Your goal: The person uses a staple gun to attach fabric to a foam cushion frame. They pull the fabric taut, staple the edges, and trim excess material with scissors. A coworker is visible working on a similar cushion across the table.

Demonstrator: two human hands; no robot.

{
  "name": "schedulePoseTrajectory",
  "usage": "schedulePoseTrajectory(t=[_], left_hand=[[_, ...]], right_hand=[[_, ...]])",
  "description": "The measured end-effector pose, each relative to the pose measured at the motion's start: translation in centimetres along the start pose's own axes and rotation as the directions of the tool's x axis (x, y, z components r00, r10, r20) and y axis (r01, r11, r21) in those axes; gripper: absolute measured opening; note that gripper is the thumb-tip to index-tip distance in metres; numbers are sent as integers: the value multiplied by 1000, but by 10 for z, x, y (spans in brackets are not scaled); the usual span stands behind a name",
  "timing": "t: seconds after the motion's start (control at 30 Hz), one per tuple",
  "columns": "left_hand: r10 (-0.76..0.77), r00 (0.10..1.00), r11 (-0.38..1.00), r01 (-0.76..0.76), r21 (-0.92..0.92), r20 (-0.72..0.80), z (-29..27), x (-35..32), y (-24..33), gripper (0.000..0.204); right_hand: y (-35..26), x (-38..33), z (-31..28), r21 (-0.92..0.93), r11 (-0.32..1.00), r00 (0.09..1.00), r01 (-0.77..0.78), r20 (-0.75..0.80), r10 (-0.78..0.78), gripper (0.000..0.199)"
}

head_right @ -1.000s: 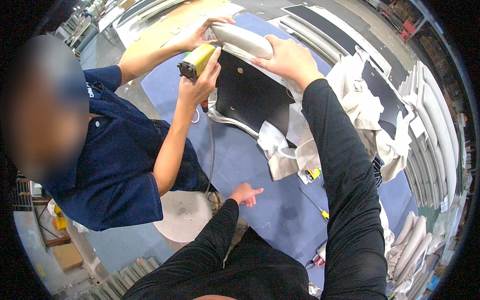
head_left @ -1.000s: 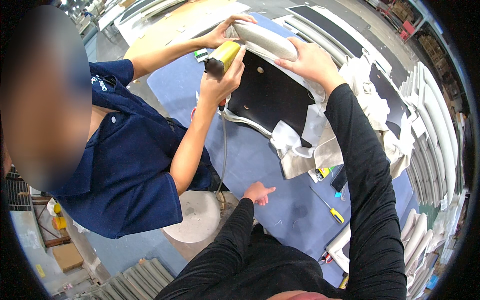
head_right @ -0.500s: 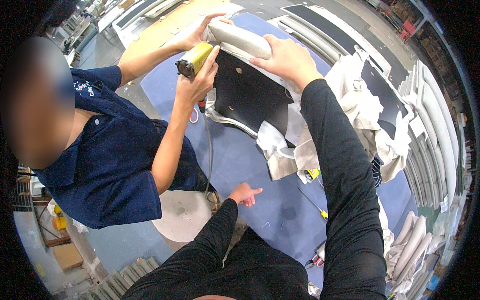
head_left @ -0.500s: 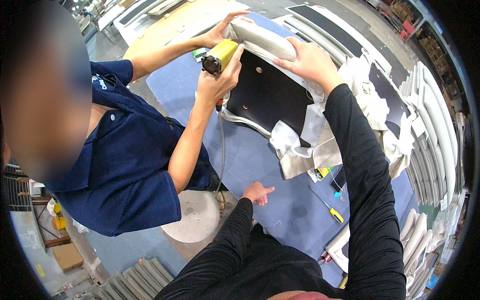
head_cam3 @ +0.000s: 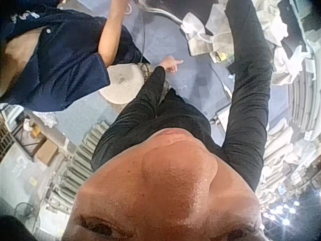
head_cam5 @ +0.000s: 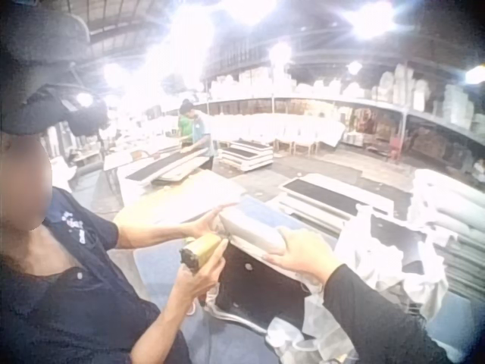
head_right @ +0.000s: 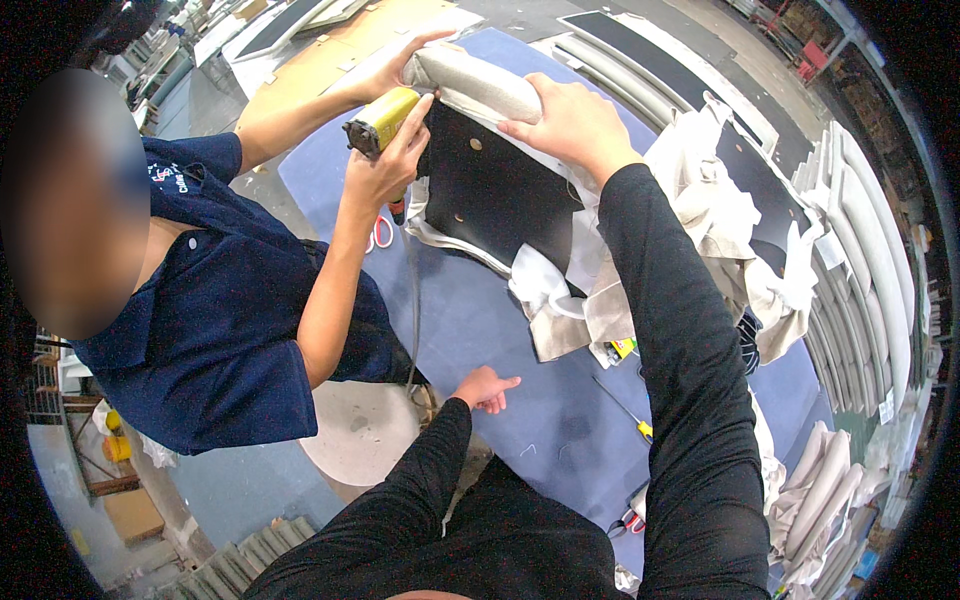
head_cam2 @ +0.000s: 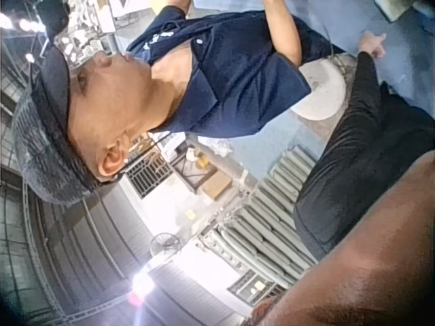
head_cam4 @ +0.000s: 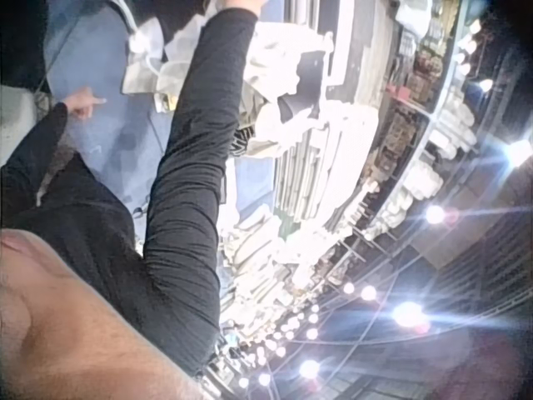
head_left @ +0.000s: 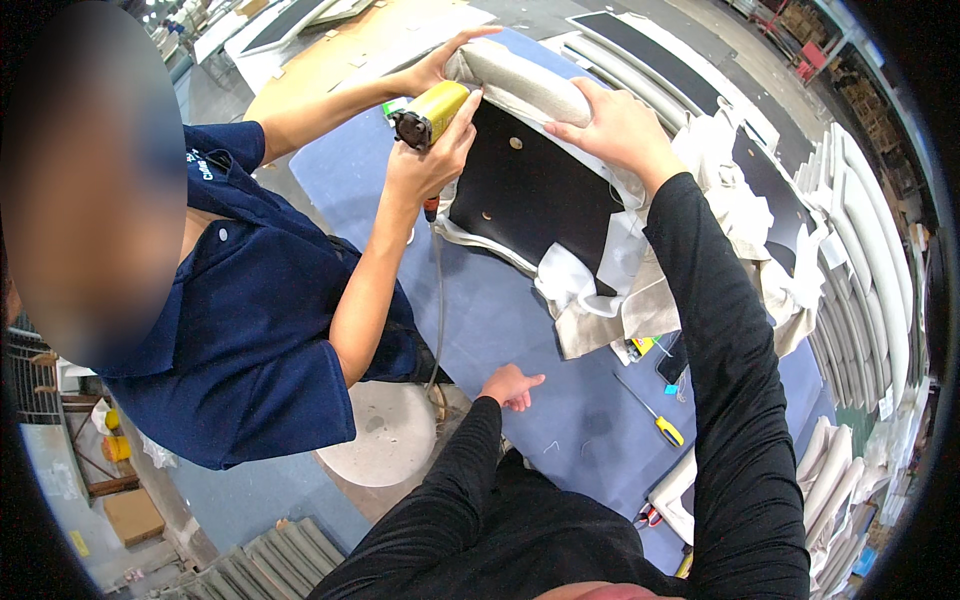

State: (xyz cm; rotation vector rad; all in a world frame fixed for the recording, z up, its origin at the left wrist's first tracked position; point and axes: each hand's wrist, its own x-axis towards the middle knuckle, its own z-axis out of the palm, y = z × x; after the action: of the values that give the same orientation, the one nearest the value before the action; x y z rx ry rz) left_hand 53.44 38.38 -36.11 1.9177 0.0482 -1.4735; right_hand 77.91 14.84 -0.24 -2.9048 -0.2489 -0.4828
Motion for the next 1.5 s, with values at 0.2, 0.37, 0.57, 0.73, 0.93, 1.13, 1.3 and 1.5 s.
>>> schedulePoseTrajectory(t=[0.2, 0.37, 0.57, 0.73, 0.93, 1.13, 1.3, 1.5], left_hand=[[-3, 1000, 1000, 3, -15, 4, -1, 2, 0, 74], [-16, 1000, 1000, 17, -24, 15, 0, 2, 0, 74], [-15, 999, 999, 16, -30, 33, -2, 3, 0, 74], [4, 999, 1000, -3, -24, 41, -2, 3, 0, 75], [14, 1000, 1000, -14, -21, 26, -2, 7, -2, 76], [-5, 999, 1000, 5, -4, 44, -2, 2, -1, 74], [220, 911, 921, -312, 235, 350, -5, -30, 36, 47], [689, 218, 306, -952, 4, -691, -90, -176, 202, 12]], right_hand=[[-3, 2, -1, 11, 1000, 1000, -6, 27, 6, 82], [6, 4, 4, 28, 1000, 1000, -15, 23, 14, 82], [10, 2, 7, -16, 999, 999, 28, -24, -28, 83], [9, -2, 4, 14, 1000, 1000, 22, -22, -22, 84], [5, -4, 0, 22, 1000, 1000, 6, 4, -7, 85], [-2, -14, -9, -7, 1000, 999, 19, -31, -19, 80], [-17, -37, -18, 15, 1000, 1000, 11, -23, -11, 73], [-28, -80, -37, 74, 997, 997, -5, -73, 10, 69]])
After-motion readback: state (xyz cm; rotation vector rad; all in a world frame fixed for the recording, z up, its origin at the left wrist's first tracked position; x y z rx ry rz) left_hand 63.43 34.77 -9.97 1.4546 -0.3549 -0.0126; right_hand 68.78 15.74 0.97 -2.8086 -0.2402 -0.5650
